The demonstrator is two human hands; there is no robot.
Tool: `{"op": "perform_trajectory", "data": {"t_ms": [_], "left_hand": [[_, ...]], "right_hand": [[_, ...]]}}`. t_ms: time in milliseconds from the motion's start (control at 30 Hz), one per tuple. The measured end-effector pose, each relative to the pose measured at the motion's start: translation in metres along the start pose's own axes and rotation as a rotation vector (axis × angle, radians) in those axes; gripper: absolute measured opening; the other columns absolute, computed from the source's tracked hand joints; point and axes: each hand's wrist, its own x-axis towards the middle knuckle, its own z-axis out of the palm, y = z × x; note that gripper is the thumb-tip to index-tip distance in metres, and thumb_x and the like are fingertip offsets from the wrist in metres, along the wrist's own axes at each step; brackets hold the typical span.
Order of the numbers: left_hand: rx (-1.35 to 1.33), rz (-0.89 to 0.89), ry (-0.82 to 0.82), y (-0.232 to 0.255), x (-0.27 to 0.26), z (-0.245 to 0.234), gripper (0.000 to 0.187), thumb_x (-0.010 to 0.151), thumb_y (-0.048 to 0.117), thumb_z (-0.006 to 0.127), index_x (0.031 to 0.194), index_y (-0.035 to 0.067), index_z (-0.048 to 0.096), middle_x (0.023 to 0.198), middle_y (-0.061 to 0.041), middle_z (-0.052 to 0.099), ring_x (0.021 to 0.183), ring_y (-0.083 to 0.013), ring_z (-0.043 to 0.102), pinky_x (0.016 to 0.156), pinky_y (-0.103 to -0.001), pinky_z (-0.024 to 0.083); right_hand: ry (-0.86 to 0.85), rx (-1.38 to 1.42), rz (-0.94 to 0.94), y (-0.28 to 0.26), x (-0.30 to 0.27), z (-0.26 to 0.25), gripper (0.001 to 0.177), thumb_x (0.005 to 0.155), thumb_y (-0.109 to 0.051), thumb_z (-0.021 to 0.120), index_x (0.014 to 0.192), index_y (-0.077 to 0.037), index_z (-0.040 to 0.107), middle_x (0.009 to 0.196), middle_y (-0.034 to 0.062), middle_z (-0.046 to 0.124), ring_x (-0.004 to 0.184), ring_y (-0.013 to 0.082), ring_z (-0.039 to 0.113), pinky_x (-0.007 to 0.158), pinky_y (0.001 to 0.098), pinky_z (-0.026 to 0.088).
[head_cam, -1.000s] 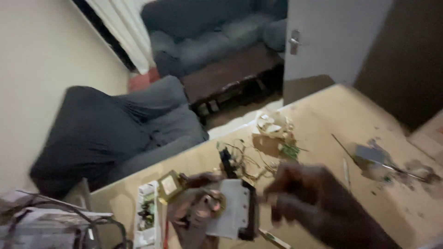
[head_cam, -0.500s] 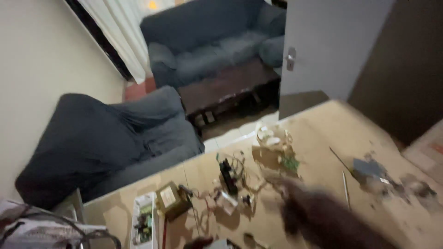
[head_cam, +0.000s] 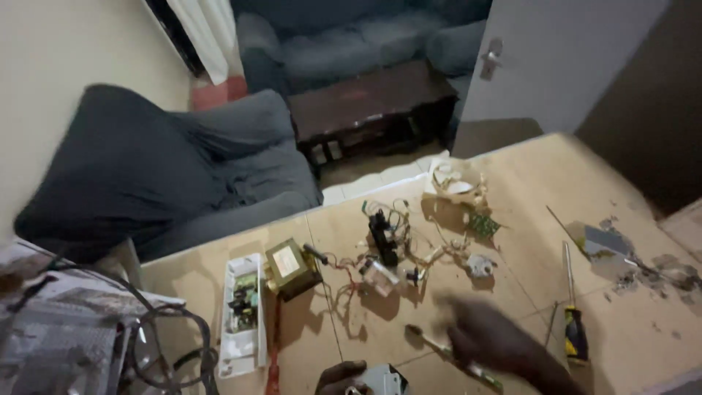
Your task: Dismantling and cleaning electrical components from an appliance on a workbench.
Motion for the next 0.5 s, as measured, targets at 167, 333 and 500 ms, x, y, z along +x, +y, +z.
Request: {"op": "perform_trajectory", "data": {"t_ms": [167, 333, 500], "left_hand": [[0.042, -0.099, 0.071, 0.145, 0.021, 0.167, 0.034, 0.090, 0.012, 0.070, 0.113, -0.013, 0.071, 0.104, -0.023, 0.065, 0.077, -0.0165, 0.064, 0.067, -0.027, 0.055], [0.560, 0.282, 0.282, 0.256, 0.041, 0.284, 0.040, 0.093, 0.032, 0.071, 0.090, -0.007, 0.078, 0.110, -0.029, 0.076, 0.098, -0.0282, 0.074, 0.087, -0.037, 0.058], [0.527, 0.294, 0.246, 0.287, 0.045, 0.298, 0.041, 0.093, 0.035, 0.072, 0.091, -0.006, 0.078, 0.111, -0.028, 0.077, 0.100, -0.0294, 0.073, 0.086, -0.039, 0.057]], "right_hand": [[-0.281, -0.152, 0.245, 0.215, -0.107, 0.103, 0.050, 0.100, -0.025, 0.062, 0.149, -0.020, 0.054, 0.106, 0.0074, 0.072, 0.090, 0.0146, 0.072, 0.084, 0.0339, 0.055], [-0.292, -0.117, 0.326, 0.244, -0.106, 0.121, 0.049, 0.100, -0.030, 0.061, 0.148, -0.025, 0.055, 0.100, 0.0060, 0.072, 0.086, 0.0142, 0.071, 0.082, 0.0321, 0.056], [0.027, -0.288, 0.296, -0.010, -0.053, -0.100, 0.028, 0.106, -0.034, 0.048, 0.130, -0.023, 0.058, 0.078, 0.0072, 0.073, 0.069, 0.0164, 0.069, 0.069, 0.0356, 0.053]]}}
